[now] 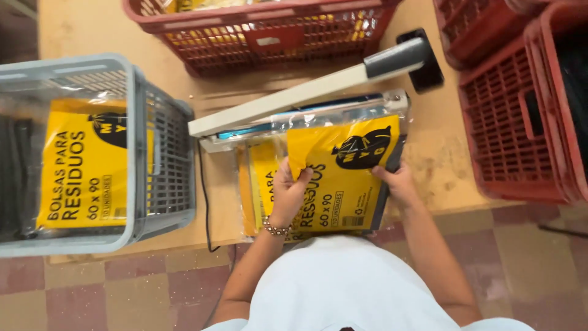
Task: Sealing plastic trash bags using a manual heat sealer and organizing them into baskets.
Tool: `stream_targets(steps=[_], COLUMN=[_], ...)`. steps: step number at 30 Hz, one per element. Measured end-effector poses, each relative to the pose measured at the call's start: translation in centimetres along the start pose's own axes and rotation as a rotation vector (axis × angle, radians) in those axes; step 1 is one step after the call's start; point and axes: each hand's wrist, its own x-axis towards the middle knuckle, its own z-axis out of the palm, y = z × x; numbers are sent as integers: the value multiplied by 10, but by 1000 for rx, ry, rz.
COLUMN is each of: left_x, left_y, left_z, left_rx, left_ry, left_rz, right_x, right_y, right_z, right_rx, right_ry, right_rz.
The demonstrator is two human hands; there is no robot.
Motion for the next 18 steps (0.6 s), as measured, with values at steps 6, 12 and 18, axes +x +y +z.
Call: stream_targets(steps=[6,12,18], left_x=[2,-7,8], left_y=[63,40,31], left_z=[-6,-63,-83], left_rx=[1091,1351,1076], left_ry=[5,228,399], left_rz=[15,-157,-362], right_x=[-14,54,28], right_y=[-81,-48,-37], right_z=[-80,-127,-5], right_rx=[-361,-1111,-1039], right_ry=[190,559,328], right_rz=[-110,133,-527])
